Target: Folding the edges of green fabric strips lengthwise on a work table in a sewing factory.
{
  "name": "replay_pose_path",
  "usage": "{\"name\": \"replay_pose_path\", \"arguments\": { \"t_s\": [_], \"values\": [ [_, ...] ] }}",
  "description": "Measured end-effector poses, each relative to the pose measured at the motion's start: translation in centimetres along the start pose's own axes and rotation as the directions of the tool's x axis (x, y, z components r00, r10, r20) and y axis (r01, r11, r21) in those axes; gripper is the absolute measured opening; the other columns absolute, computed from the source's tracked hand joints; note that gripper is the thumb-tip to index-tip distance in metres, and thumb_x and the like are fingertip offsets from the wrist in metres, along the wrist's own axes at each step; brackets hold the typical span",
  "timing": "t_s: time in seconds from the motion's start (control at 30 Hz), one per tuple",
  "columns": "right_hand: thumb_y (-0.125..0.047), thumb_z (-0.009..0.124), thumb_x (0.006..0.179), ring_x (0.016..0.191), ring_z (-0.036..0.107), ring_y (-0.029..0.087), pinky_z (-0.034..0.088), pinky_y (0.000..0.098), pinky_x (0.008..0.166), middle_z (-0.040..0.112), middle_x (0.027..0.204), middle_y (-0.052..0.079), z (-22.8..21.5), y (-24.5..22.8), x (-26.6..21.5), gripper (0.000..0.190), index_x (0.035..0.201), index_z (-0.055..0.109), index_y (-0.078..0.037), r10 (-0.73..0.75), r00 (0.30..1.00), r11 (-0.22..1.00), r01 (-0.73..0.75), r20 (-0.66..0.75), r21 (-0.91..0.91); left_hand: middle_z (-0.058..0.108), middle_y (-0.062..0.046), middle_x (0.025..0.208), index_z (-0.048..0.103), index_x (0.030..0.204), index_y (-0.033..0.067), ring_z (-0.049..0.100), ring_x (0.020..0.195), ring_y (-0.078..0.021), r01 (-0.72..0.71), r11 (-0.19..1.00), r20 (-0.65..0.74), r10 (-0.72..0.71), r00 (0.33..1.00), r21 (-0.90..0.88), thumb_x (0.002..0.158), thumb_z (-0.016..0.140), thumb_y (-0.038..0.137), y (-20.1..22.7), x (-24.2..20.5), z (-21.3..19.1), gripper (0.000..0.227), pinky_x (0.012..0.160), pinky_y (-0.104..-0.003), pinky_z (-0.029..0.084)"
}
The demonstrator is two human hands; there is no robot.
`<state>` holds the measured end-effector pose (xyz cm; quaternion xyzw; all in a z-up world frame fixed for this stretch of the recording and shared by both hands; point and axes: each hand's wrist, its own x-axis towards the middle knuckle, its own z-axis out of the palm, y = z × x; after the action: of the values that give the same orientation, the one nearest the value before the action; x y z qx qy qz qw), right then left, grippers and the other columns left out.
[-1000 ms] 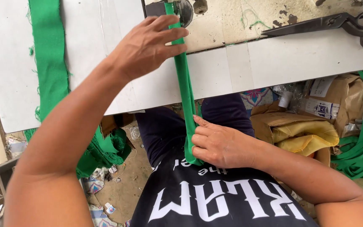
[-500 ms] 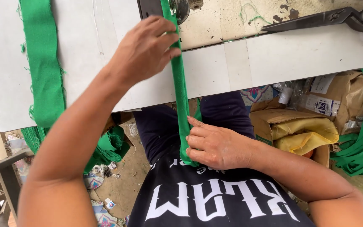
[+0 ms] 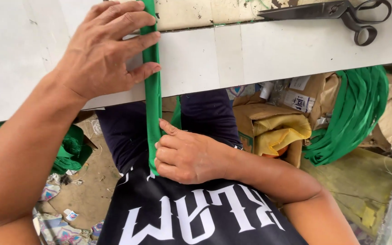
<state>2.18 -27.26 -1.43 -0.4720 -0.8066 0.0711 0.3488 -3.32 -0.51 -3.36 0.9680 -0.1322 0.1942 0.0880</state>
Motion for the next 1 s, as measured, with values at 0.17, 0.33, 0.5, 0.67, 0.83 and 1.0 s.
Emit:
{"name": "replay_pose_path", "arguments": {
  "t_s": [0.17, 0.33, 0.5, 0.67, 0.83, 1.0],
  "values": [
    [0.014, 0.058, 0.103, 0.071, 0.049, 0.026, 0.043, 0.0642, 0.116, 0.045, 0.074, 0.009, -0.1, 0.7, 0.0, 0.025, 0.083, 0.058, -0.001, 0.022, 1.0, 0.997, -0.022, 0.004, 0.078, 0.072, -0.006, 0.136, 0.08, 0.125, 0.0125, 0.066, 0.135, -0.027, -0.006, 0.996, 0.04, 0.002, 0.999, 0.089, 0.104, 0.08, 0.051, -0.5, 0.3, -0.2, 0.043, 0.11, -0.044, 0.044],
    [0.015, 0.058, 0.104, 0.07, 0.048, 0.025, 0.042, 0.0606, 0.118, 0.042, 0.073, 0.008, -0.8, 2.9, 0.8, 0.026, 0.083, 0.055, -0.001, 0.02, 1.0, 0.999, -0.02, 0.012, 0.035, 0.074, -0.003, 0.135, 0.079, 0.125, 0.0193, 0.068, 0.132, -0.0236, -0.013, 0.985, 0.046, 0.005, 0.999, 0.171, 0.106, 0.073, 0.054, -2.8, 1.1, 0.4, 0.039, 0.108, -0.043, 0.048],
    [0.012, 0.05, 0.106, 0.074, 0.045, 0.027, 0.041, 0.0627, 0.117, 0.037, 0.078, 0.01, -1.9, 3.6, 1.5, 0.021, 0.088, 0.054, 0.003, -0.001, 1.0, 1.0, 0.001, 0.022, 0.016, 0.072, 0.001, 0.137, 0.079, 0.124, 0.0191, 0.07, 0.122, -0.0194, -0.047, 0.978, -0.016, 0.052, 0.999, 0.205, 0.1, 0.08, 0.052, -4.2, 1.7, 0.9, 0.041, 0.097, -0.037, 0.059],
    [0.011, 0.053, 0.103, 0.09, 0.061, 0.03, 0.04, 0.0665, 0.115, 0.047, 0.081, 0.011, -1.7, 3.2, -0.3, 0.013, 0.095, 0.06, 0.005, 0.002, 1.0, 0.998, -0.003, 0.004, 0.065, 0.076, -0.013, 0.129, 0.08, 0.125, 0.0032, 0.07, 0.117, -0.0286, 0.01, 0.996, -0.051, -0.006, 0.999, 0.086, 0.116, 0.073, 0.034, -2.0, 0.9, -0.4, 0.033, 0.095, -0.042, 0.054],
    [0.011, 0.056, 0.099, 0.095, 0.066, 0.032, 0.046, 0.0683, 0.11, 0.056, 0.085, 0.012, -0.7, 3.4, -1.5, 0.008, 0.103, 0.059, 0.005, -0.001, 0.991, 0.994, 0.016, -0.137, 0.105, 0.07, -0.02, 0.138, 0.075, 0.127, -0.0019, 0.058, 0.134, -0.0355, 0.118, 0.992, 0.007, -0.117, 0.993, -0.048, 0.113, 0.066, 0.033, 1.4, -0.8, -0.7, 0.038, 0.11, -0.048, 0.045],
    [0.009, 0.062, 0.099, 0.098, 0.067, 0.032, 0.038, 0.07, 0.114, 0.06, 0.09, 0.011, 0.6, 3.7, -1.8, 0.009, 0.106, 0.06, 0.003, 0.063, 0.98, 0.991, -0.039, -0.191, 0.125, 0.068, -0.006, 0.142, 0.083, 0.124, 0.0114, 0.05, 0.138, -0.0374, 0.189, 0.968, -0.044, -0.184, 0.982, 0.166, 0.113, 0.068, 0.054, 2.8, -1.2, 0.0, 0.047, 0.111, -0.05, 0.039]
  ]
}}
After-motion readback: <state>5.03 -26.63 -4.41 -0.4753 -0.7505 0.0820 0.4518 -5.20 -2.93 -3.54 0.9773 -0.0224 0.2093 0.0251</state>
